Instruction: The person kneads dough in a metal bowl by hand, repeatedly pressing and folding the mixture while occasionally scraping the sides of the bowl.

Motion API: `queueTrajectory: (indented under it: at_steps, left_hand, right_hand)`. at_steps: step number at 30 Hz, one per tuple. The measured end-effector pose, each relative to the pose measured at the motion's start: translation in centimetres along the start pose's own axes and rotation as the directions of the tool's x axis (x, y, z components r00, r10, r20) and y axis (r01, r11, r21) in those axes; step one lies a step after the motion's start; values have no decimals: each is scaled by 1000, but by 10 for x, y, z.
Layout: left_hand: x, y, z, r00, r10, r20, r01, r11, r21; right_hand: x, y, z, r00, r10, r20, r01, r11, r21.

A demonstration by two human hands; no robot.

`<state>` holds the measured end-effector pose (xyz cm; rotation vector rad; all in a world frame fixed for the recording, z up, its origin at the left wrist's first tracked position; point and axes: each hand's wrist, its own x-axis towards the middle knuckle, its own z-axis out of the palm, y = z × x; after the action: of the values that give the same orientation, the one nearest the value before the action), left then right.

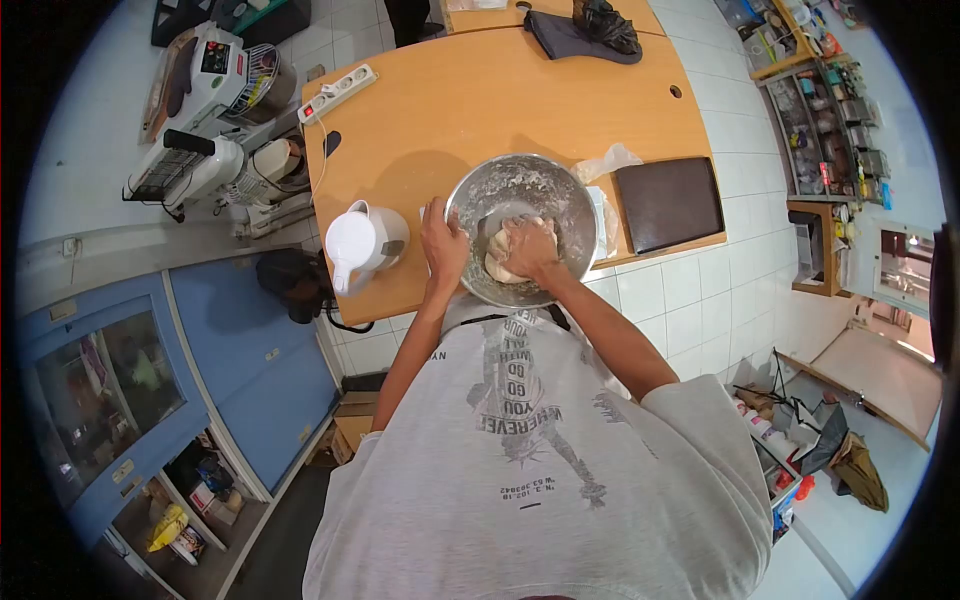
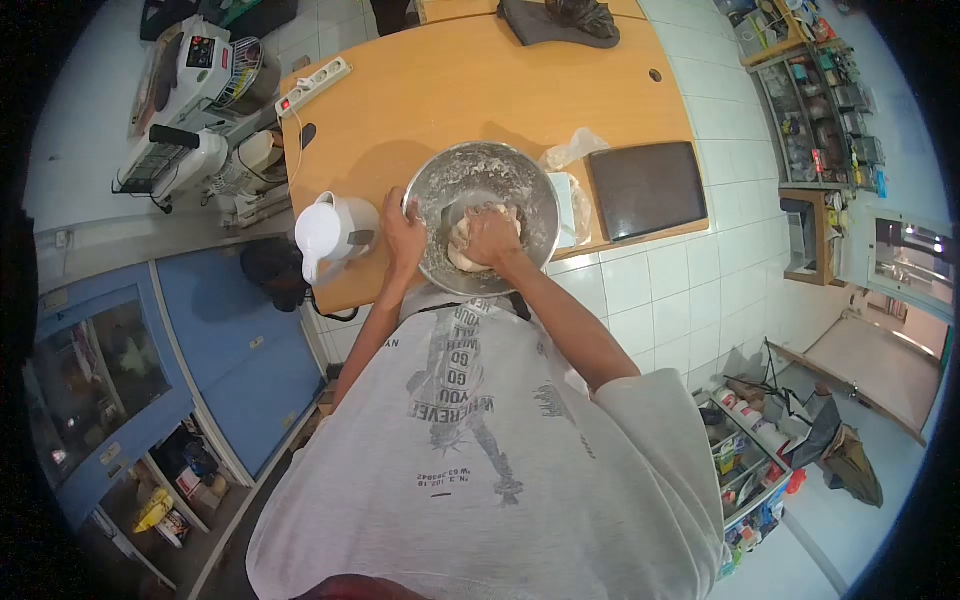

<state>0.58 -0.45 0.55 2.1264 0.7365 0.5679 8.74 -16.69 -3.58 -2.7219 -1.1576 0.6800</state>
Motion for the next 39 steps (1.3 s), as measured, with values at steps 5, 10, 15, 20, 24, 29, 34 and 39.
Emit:
queueTrajectory:
  at_steps: [5, 10, 15, 20, 24, 29, 34, 39]
  left_hand:
    - [1, -5, 3, 999, 32, -1, -32, 998, -46]
    - [-2, -2, 1, 997, 44, -57, -46, 998, -32]
    - [-5, 0, 0, 994, -29, -106, 27, 1000, -13]
    - [-6, 0, -5, 995, -42, -93, 38, 999, -38]
    - [-5, -5, -1, 993, -53, -107, 50, 998, -30]
    - [-2, -5, -1, 999, 12, -40, -13, 1000, -29]
    - [-1, -5, 0, 999, 12, -41, -13, 1000, -27]
    - [0, -8, 2, 997, 44, -60, -45, 999, -19]
  right_hand:
    - [25, 7, -4, 998, 0, 59, -7, 993, 115]
    - [30, 3, -11, 996, -69, 63, 71, 997, -34]
    - [-13, -11, -9, 948, -217, -231, 213, 976, -40]
    - [-46, -23, -18, 893, -248, -374, 250, 967, -45]
    - [-68, -10, -62, 973, -229, 0, 229, 972, -55]
    - [-28, 36, -64, 960, -277, -26, 259, 856, 447]
    - [8, 28, -100, 999, 30, -32, 35, -103, 994]
    - [34, 42, -5, 896, -409, -175, 445, 811, 381]
